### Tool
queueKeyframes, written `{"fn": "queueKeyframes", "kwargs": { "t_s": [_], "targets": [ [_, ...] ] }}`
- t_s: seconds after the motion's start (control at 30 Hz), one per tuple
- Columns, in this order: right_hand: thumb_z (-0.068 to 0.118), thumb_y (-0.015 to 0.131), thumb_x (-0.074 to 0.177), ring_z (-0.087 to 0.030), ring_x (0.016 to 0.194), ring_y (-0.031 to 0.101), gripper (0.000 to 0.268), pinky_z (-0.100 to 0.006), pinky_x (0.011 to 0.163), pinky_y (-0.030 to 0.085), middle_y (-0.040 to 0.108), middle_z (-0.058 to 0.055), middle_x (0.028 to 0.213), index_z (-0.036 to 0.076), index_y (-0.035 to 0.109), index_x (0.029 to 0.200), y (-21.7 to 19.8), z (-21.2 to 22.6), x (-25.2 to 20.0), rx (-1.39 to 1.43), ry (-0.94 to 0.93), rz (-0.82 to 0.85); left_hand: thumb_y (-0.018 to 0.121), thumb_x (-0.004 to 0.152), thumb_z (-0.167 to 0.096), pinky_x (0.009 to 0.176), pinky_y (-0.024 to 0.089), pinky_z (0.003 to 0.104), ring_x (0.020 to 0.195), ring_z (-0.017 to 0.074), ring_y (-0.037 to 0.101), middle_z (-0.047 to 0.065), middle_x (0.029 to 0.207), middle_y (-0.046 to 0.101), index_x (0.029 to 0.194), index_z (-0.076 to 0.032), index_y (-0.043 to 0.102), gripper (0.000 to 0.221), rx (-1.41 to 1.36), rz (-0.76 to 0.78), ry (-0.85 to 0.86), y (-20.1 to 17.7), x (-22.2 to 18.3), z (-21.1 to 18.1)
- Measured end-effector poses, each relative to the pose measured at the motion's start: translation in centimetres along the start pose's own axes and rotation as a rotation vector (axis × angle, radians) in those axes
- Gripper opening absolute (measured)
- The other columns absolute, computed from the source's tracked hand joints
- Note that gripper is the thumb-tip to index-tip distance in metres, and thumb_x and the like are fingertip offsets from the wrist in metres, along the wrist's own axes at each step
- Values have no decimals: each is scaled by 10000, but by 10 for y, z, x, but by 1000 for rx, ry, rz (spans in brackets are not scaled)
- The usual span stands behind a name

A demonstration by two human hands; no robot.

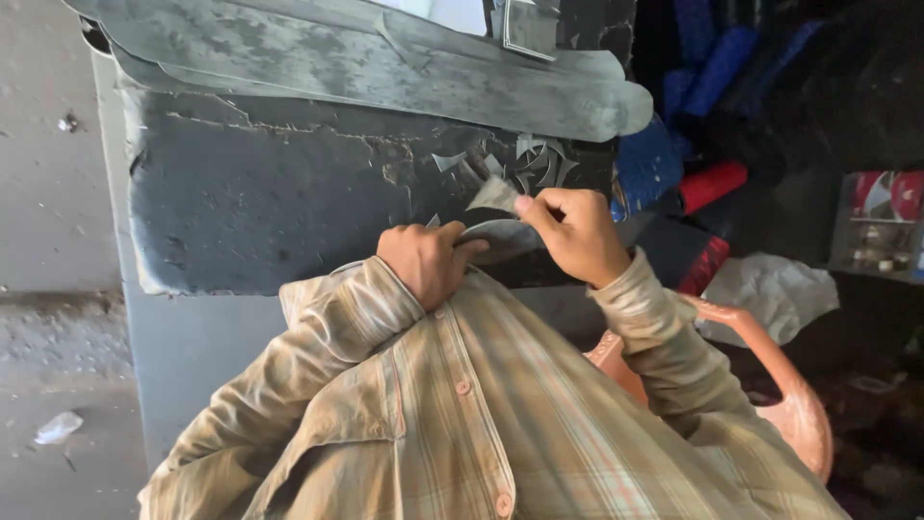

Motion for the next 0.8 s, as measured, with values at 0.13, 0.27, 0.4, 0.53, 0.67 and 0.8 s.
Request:
{"fn": "queueKeyframes", "kwargs": {
  "t_s": [0.13, 0.27, 0.4, 0.53, 0.67, 0.8],
  "targets": [
    [266, 700, 971, -29, 544, 431, 412, -273, 476, 331, 529, 56, 599, -16, 679, 672, 32, -42, -10, 329, 349, -113, 715, 969, -373, 521, 542, 438, 554, 354, 681, 159, 594, 663, 780, -92, 694, 340, -49, 65, -52, 8, -13, 2],
    [217, 727, 976, -29, 572, 468, 380, -264, 504, 363, 575, 54, 632, -10, 706, 672, 52, -85, -13, 455, 304, -226, 725, 924, -345, 500, 534, 439, 526, 352, 672, 164, 587, 661, 797, -85, 696, 291, -14, -14, -8, 6, -16, -2],
    [263, 669, 972, -63, 443, 463, 366, -251, 412, 340, 566, 26, 565, 45, 646, 679, 39, -132, -33, 500, 549, -361, 700, 965, -304, 492, 526, 430, 542, 319, 682, 132, 644, 682, 795, -60, 664, 300, -31, -59, 96, 4, -27, 2],
    [357, 636, 1003, -65, 420, 453, 416, -243, 406, 345, 530, 29, 566, 64, 659, 709, 22, -93, -33, 593, 576, -230, 713, 1000, -368, 519, 501, 440, 556, 343, 655, 152, 650, 659, 766, -48, 661, 400, -2, -63, -77, -1, -19, 19],
    [357, 659, 1011, -80, 434, 441, 406, -250, 414, 329, 516, 28, 565, 61, 645, 733, 44, -143, -13, 622, 486, -230, 689, 951, -422, 514, 489, 423, 504, 331, 654, 185, 556, 619, 915, -27, 739, 399, -209, -56, -326, -8, 4, 44],
    [282, 705, 943, -85, 581, 628, 234, -250, 525, 522, 670, 20, 707, 61, 725, 872, 95, -254, -1, 496, 476, -625, 681, 972, -475, 592, 494, 398, 590, 272, 633, 202, 671, 654, 878, 33, 733, 520, -324, -107, -316, 1, 25, 91]
  ]
}}
Point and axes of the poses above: each hand's wrist, its own x-axis towards the middle knuckle, its own y-axis out of the palm, z = x × y, the point moved 3 cm from there along x, towards the middle knuckle
